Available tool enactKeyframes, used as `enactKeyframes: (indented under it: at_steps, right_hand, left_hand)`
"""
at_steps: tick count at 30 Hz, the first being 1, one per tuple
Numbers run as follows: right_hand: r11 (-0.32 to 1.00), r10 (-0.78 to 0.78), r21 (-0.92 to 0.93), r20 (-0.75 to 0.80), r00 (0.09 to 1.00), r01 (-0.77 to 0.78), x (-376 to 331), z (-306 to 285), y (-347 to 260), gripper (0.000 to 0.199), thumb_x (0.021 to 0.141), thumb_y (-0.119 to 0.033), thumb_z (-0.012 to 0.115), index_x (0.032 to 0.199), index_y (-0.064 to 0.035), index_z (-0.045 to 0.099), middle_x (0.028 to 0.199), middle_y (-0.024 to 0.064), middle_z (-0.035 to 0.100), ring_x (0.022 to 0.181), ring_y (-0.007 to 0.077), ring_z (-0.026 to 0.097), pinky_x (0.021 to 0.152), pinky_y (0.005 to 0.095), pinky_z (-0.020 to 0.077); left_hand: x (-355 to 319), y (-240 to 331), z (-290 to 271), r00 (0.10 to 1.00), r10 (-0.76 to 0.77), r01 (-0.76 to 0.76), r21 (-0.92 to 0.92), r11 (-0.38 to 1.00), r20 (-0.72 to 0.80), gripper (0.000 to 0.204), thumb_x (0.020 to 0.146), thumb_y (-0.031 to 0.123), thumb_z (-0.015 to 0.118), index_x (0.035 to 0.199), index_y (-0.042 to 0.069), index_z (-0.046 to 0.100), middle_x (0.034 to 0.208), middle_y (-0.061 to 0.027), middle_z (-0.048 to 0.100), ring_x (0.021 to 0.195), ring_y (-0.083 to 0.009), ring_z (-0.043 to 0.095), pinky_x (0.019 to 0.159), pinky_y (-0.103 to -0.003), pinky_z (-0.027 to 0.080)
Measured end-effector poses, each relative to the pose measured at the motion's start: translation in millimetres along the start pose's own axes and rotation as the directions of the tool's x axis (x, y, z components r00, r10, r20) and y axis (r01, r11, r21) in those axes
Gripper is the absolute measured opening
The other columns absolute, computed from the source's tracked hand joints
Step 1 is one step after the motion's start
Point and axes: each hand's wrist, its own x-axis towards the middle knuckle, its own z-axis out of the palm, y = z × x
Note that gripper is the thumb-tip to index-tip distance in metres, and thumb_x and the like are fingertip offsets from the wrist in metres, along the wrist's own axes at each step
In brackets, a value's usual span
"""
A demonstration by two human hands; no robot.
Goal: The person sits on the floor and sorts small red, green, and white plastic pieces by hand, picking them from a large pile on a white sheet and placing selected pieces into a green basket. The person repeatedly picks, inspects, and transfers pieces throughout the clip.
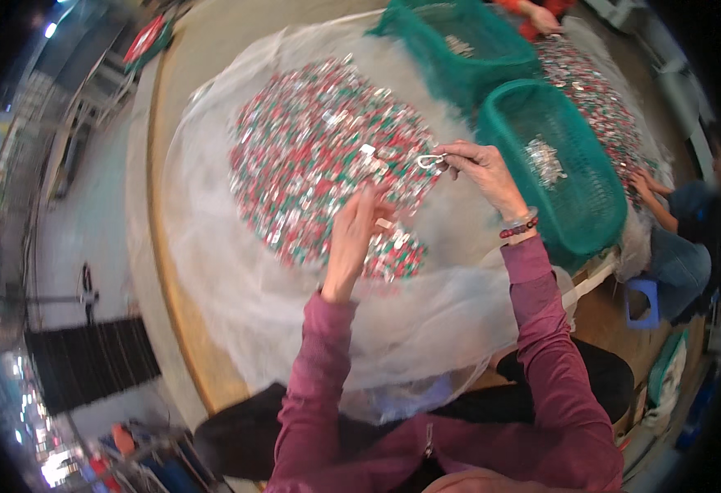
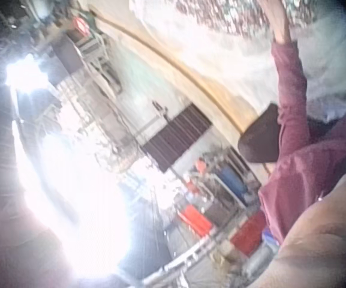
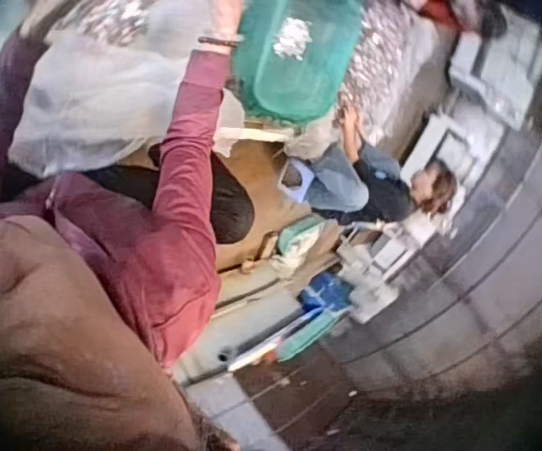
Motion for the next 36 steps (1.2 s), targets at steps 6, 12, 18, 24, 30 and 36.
enactKeyframes:
  at_steps: [6, 12, 18, 24, 30, 36]
  right_hand:
    - [0.990, -0.137, 0.002, 0.281, 0.950, 0.142, -31, 70, -22, 0.022, 0.088, -0.005, 0.057, 0.107, -0.0051, 0.068, 0.094, 0.0049, 0.068, 0.074, 0.0097, 0.061, 0.066, 0.0231, 0.0485]
    - [0.989, -0.057, -0.100, 0.440, 0.896, 0.112, -22, 77, -85, 0.014, 0.086, -0.006, 0.061, 0.099, -0.0008, 0.064, 0.078, 0.0028, 0.066, 0.067, 0.0102, 0.061, 0.060, 0.0246, 0.0486]
    - [0.871, -0.059, -0.349, 0.627, 0.776, 0.347, -28, 57, -167, 0.005, 0.082, -0.004, 0.060, 0.084, -0.0007, 0.058, 0.068, 0.0067, 0.063, 0.062, 0.0148, 0.061, 0.057, 0.0267, 0.0467]
    - [0.830, -0.090, -0.394, 0.604, 0.792, 0.395, -58, 35, -190, 0.002, 0.080, -0.004, 0.060, 0.080, -0.0015, 0.059, 0.065, 0.0054, 0.061, 0.056, 0.0159, 0.059, 0.052, 0.0282, 0.0444]
    - [0.831, -0.125, -0.364, 0.615, 0.779, 0.421, -65, 32, -183, 0.001, 0.080, -0.002, 0.059, 0.080, -0.0013, 0.059, 0.065, 0.0056, 0.062, 0.057, 0.0158, 0.060, 0.052, 0.0281, 0.0451]
    - [0.831, -0.137, -0.339, 0.644, 0.752, 0.441, -70, 28, -182, 0.001, 0.080, -0.001, 0.058, 0.080, -0.0002, 0.059, 0.065, 0.0065, 0.062, 0.058, 0.0170, 0.061, 0.056, 0.0283, 0.0464]
  left_hand:
    - [-31, 30, -18, 0.990, -0.093, 0.068, 0.210, 0.975, 0.109, 0.040, 0.093, 0.044, 0.051, 0.080, 0.007, 0.058, 0.067, 0.0023, 0.054, 0.055, -0.0049, 0.048, 0.048, -0.019, 0.037]
    - [-55, 47, -32, 0.961, -0.046, 0.057, -0.033, 0.998, 0.274, 0.033, 0.089, 0.039, 0.061, 0.074, 0.011, 0.055, 0.063, 0.0073, 0.048, 0.053, -0.0012, 0.041, 0.045, -0.018, 0.030]
    - [-74, 56, -10, 0.913, 0.167, -0.125, -0.133, 0.983, 0.372, 0.026, 0.093, 0.024, 0.056, 0.072, 0.010, 0.050, 0.062, 0.0076, 0.043, 0.052, -0.0015, 0.036, 0.046, -0.019, 0.028]
    - [-82, 51, 26, 0.871, 0.259, -0.113, -0.344, 0.932, 0.417, 0.025, 0.093, 0.020, 0.056, 0.072, 0.011, 0.048, 0.059, 0.0082, 0.038, 0.050, -0.0018, 0.031, 0.045, -0.020, 0.024]
    - [-94, 47, 34, 0.875, 0.232, -0.024, -0.442, 0.897, 0.424, 0.024, 0.093, 0.020, 0.056, 0.072, 0.010, 0.048, 0.059, 0.0073, 0.038, 0.048, -0.0022, 0.031, 0.044, -0.020, 0.023]
    - [-105, 46, 33, 0.876, 0.183, 0.070, -0.493, 0.867, 0.447, 0.025, 0.093, 0.021, 0.055, 0.072, 0.011, 0.047, 0.059, 0.0065, 0.039, 0.048, -0.0025, 0.033, 0.044, -0.020, 0.023]
